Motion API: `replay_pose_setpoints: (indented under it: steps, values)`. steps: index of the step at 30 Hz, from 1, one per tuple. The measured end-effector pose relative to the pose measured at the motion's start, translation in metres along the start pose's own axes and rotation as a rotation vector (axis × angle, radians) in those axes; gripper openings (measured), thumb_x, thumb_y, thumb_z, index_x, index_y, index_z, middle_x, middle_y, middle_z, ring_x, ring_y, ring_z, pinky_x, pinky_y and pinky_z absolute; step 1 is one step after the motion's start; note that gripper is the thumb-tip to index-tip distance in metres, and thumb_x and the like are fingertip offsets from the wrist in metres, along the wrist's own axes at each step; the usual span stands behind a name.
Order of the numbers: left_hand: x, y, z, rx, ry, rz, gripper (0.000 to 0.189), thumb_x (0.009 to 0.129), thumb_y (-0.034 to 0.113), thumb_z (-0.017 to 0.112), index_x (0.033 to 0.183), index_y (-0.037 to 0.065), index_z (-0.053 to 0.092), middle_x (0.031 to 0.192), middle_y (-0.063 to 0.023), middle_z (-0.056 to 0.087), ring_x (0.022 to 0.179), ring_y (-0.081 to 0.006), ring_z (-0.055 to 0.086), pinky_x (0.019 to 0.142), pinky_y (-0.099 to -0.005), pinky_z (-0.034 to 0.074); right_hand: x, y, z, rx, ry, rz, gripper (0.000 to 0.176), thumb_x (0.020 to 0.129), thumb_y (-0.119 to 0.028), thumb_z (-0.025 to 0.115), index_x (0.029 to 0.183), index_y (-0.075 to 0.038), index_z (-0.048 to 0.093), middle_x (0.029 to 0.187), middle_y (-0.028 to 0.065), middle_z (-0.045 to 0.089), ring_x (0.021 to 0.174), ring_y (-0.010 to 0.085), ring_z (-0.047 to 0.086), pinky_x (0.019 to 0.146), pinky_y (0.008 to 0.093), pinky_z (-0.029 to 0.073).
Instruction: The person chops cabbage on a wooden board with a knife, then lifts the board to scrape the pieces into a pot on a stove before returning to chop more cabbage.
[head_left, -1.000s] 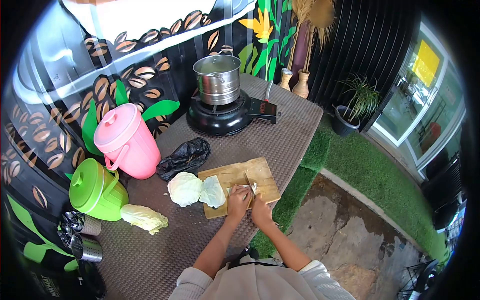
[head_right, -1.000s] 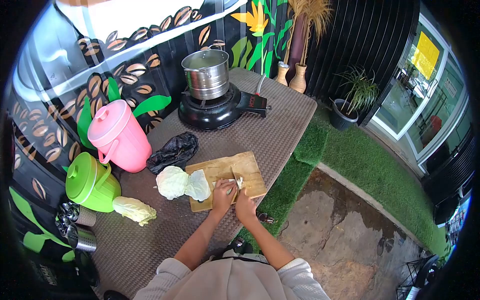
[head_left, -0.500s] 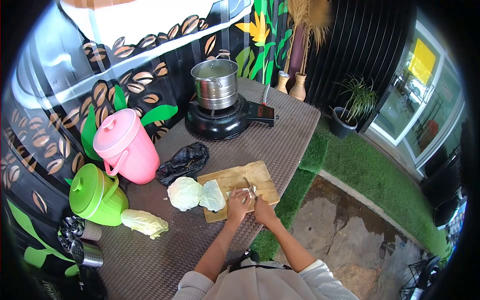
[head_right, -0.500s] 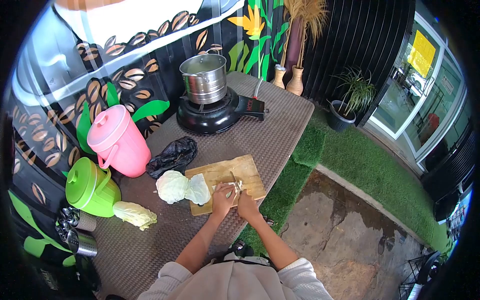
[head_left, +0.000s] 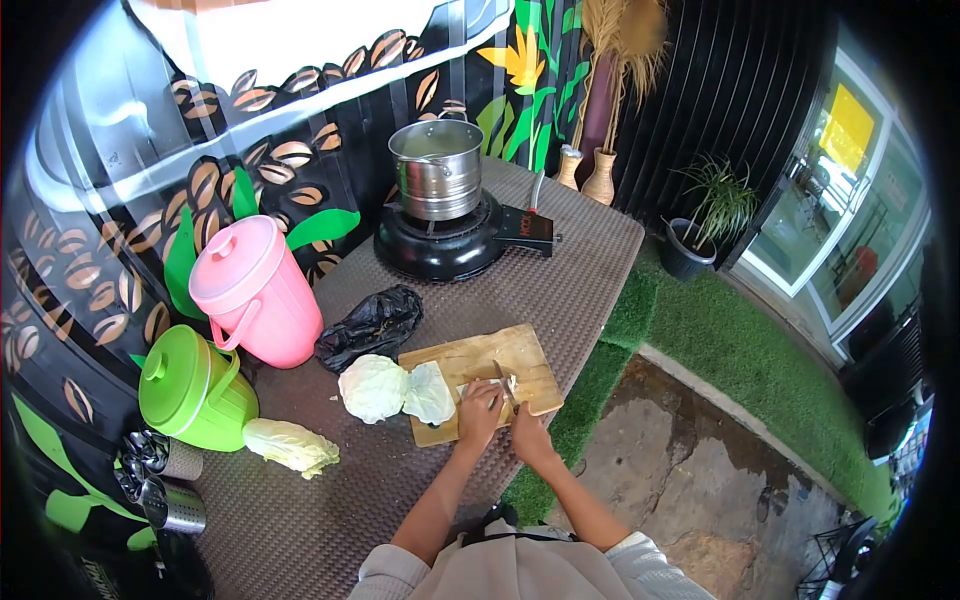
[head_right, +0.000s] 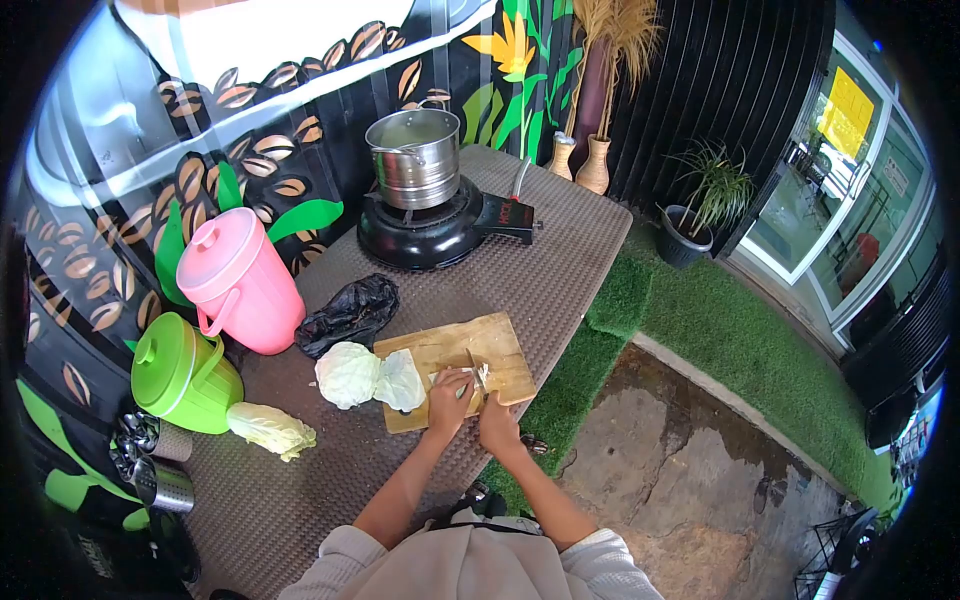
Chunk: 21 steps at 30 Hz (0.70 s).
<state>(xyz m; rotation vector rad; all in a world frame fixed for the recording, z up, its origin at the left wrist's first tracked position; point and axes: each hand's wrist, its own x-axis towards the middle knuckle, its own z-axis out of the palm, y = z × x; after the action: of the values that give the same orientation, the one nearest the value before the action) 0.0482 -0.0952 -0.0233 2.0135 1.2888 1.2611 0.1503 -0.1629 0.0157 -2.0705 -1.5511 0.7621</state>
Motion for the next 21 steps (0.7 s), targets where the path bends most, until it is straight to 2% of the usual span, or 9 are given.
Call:
replay_pose_setpoints:
  steps: [1, 3, 6, 8, 13, 15, 17, 21]
  values:
    - [0.0, -0.002, 0.0, -0.008, 0.009, 0.032, 0.014, 0.078, 0.006, 0.066, 0.09, -0.002, 0.071, 0.093, -0.0133, 0.069, 0.099, -0.028, 0.06, 0.095, -0.0384, 0.044, -0.004, -0.005, 0.002, -0.041, 0.06, 0.051, 0.028, 0.09, -0.013, 0.047, 0.105, 0.01, 0.039, 0.094, 0.0382, 0.055, 0.092, 0.0519, 0.057, 0.077, 0.0579, 0.046]
    - [0.001, -0.001, -0.001, -0.014, 0.015, 0.064, 0.014, 0.079, 0.006, 0.066, 0.09, -0.002, 0.071, 0.094, -0.013, 0.069, 0.099, -0.0277, 0.06, 0.095, -0.0381, 0.044, 0.007, -0.001, 0.009, -0.073, 0.05, 0.053, 0.029, 0.09, -0.014, 0.046, 0.108, 0.008, 0.039, 0.096, 0.038, 0.055, 0.09, 0.0519, 0.058, 0.076, 0.0579, 0.046]
    - [-0.002, 0.0, 0.0, -0.023, -0.026, 0.013, 0.016, 0.08, 0.008, 0.064, 0.09, -0.003, 0.07, 0.094, -0.0144, 0.068, 0.1, -0.0289, 0.058, 0.098, -0.0386, 0.042, 0.02, 0.007, 0.004, -0.062, -0.031, 0.012, 0.03, 0.091, -0.017, 0.045, 0.111, 0.004, 0.038, 0.099, 0.0384, 0.055, 0.087, 0.0521, 0.058, 0.074, 0.0571, 0.047]
    - [-0.002, -0.009, 0.006, -0.047, -0.006, 0.01, 0.015, 0.079, 0.008, 0.064, 0.089, -0.002, 0.07, 0.094, -0.0138, 0.068, 0.101, -0.0288, 0.058, 0.098, -0.0383, 0.043, 0.022, 0.005, -0.004, -0.081, -0.103, -0.004, 0.031, 0.09, -0.017, 0.046, 0.113, 0.002, 0.038, 0.103, 0.0375, 0.055, 0.09, 0.0514, 0.058, 0.076, 0.0561, 0.047]
    - [0.001, -0.007, 0.002, -0.022, 0.006, 0.028, 0.014, 0.077, 0.005, 0.068, 0.089, -0.001, 0.071, 0.095, -0.0128, 0.069, 0.1, -0.0273, 0.06, 0.093, -0.0372, 0.046, 0.002, -0.001, 0.009, -0.072, -0.034, 0.108, 0.026, 0.093, -0.018, 0.043, 0.111, 0.001, 0.038, 0.103, 0.0343, 0.056, 0.096, 0.0498, 0.057, 0.08, 0.056, 0.046]
    - [0.0, -0.007, 0.002, -0.022, 0.011, 0.052, 0.014, 0.077, 0.005, 0.068, 0.089, -0.001, 0.071, 0.095, -0.0131, 0.069, 0.1, -0.0272, 0.06, 0.093, -0.0372, 0.046, 0.001, -0.005, 0.012, -0.068, 0.031, 0.087, 0.024, 0.094, -0.019, 0.041, 0.11, 0.0, 0.039, 0.102, 0.0344, 0.057, 0.095, 0.0495, 0.058, 0.079, 0.0562, 0.046]
    - [-0.001, -0.003, 0.001, -0.017, 0.025, 0.025, 0.013, 0.077, 0.006, 0.068, 0.088, -0.002, 0.071, 0.095, -0.0137, 0.069, 0.099, -0.0278, 0.061, 0.092, -0.0375, 0.046, 0.013, -0.004, 0.004, -0.07, -0.037, 0.108, 0.025, 0.093, -0.018, 0.042, 0.11, 0.0, 0.038, 0.101, 0.0342, 0.057, 0.095, 0.0494, 0.058, 0.079, 0.056, 0.047]
    - [0.0, -0.002, 0.001, -0.031, 0.033, -0.009, 0.014, 0.078, 0.007, 0.068, 0.088, -0.002, 0.071, 0.095, -0.0138, 0.069, 0.1, -0.0284, 0.061, 0.091, -0.038, 0.047, 0.014, 0.001, -0.005, -0.106, -0.084, 0.004, 0.027, 0.091, -0.013, 0.043, 0.112, 0.002, 0.037, 0.098, 0.0342, 0.059, 0.09, 0.0504, 0.059, 0.075, 0.0556, 0.048]
